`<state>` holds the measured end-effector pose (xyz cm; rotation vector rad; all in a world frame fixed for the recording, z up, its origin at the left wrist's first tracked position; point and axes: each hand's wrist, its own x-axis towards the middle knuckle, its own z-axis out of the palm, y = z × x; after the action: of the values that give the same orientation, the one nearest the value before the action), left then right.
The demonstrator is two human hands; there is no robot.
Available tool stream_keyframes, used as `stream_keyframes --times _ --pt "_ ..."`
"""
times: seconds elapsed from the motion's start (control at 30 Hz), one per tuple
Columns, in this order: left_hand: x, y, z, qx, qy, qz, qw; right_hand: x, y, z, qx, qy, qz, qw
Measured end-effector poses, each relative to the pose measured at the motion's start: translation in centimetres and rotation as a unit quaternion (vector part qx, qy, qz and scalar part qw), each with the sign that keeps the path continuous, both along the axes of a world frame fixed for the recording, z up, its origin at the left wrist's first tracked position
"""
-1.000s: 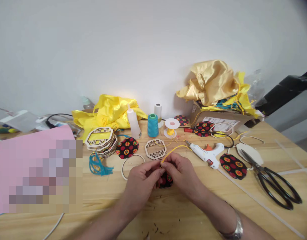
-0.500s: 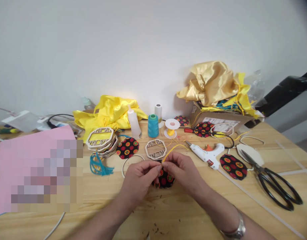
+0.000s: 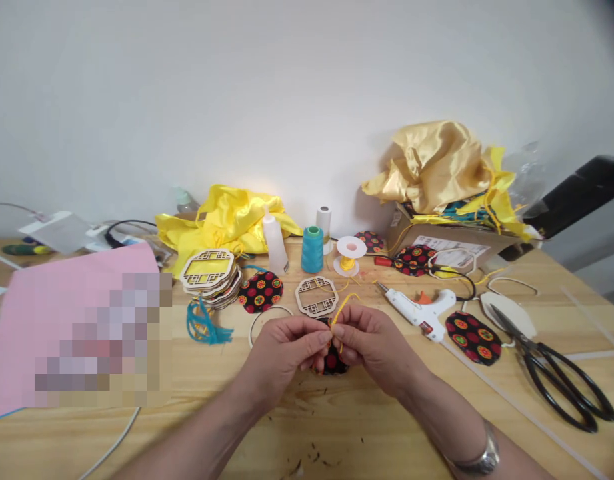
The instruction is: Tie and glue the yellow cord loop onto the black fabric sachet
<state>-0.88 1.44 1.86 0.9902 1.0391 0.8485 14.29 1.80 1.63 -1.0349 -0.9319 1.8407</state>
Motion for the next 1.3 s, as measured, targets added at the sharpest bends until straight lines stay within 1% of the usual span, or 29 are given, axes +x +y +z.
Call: stream_keyframes --times 0.23,0.33,0.43,0.53,0.63,0.8,0.87,0.9,0.93,0.97,1.0,1.03,1.1,1.13,1.17,1.2,1.23,1.3 --pt "-0.1 0.0 -0.2 0.004 -0.004 -0.003 1.000 -0.2 0.0 0.2 -0.001 0.004 0.001 1.000" --pt "-0.1 0.0 -0.1 0.009 0.000 0.009 1.000 -0.2 0.0 0.3 0.008 -0.027 0.001 1.000" --pt "0.0 0.2 -0.1 0.018 0.013 0.023 0.999 0.0 0.1 0.4 0.031 -0.087 0.007 0.996" --pt "-0.1 0.4 -0.2 0.026 0.009 0.048 0.998 0.3 0.3 0.5 0.101 -0.179 0.018 0.979" --pt "-0.1 0.5 -0.3 0.033 0.009 0.070 0.997 0.7 0.5 0.5 0.159 -0.253 0.005 0.954" --pt "-0.2 0.7 0.0 0.037 0.018 0.092 0.995 0.8 0.0 0.6 0.199 -0.307 -0.046 0.930" --pt "-0.1 0.6 0.0 0.029 0.011 0.106 0.994 0.5 -0.5 0.7 0.242 -0.331 -0.064 0.910" --pt "0.0 0.6 -0.1 0.016 0.000 0.114 0.993 0.3 -0.9 0.6 0.275 -0.351 -0.071 0.892" --pt "0.1 0.6 -0.2 -0.001 -0.016 0.123 0.992 0.2 -1.2 0.5 0.316 -0.377 -0.073 0.868" --pt "0.2 0.5 -0.3 -0.020 -0.035 0.129 0.991 0.0 -1.5 0.3 0.361 -0.408 -0.071 0.836" --pt "0.3 0.4 -0.5 -0.037 -0.055 0.132 0.989 -0.2 -1.8 0.1 0.410 -0.441 -0.065 0.796" --pt "0.4 0.4 -0.6 -0.052 -0.073 0.133 0.987 -0.3 -2.0 -0.2 0.460 -0.475 -0.059 0.748" --pt "0.6 0.3 -0.9 -0.071 -0.095 0.131 0.984 -0.4 -2.4 -0.8 0.550 -0.536 -0.042 0.639" --pt "0.6 0.2 -1.0 -0.078 -0.100 0.130 0.983 -0.5 -2.5 -1.0 0.584 -0.562 -0.032 0.585" --pt "0.7 0.2 -1.0 -0.087 -0.107 0.129 0.982 -0.5 -2.6 -1.1 0.609 -0.582 -0.022 0.539" --pt "0.7 0.2 -1.0 -0.096 -0.114 0.129 0.980 -0.5 -2.7 -1.2 0.624 -0.597 -0.009 0.504" --pt "0.7 0.3 -1.0 -0.104 -0.119 0.128 0.979 -0.5 -2.8 -1.1 0.631 -0.610 0.001 0.480" --pt "0.7 0.3 -1.0 -0.116 -0.127 0.128 0.977 -0.6 -2.9 -1.0 0.634 -0.627 0.010 0.452"
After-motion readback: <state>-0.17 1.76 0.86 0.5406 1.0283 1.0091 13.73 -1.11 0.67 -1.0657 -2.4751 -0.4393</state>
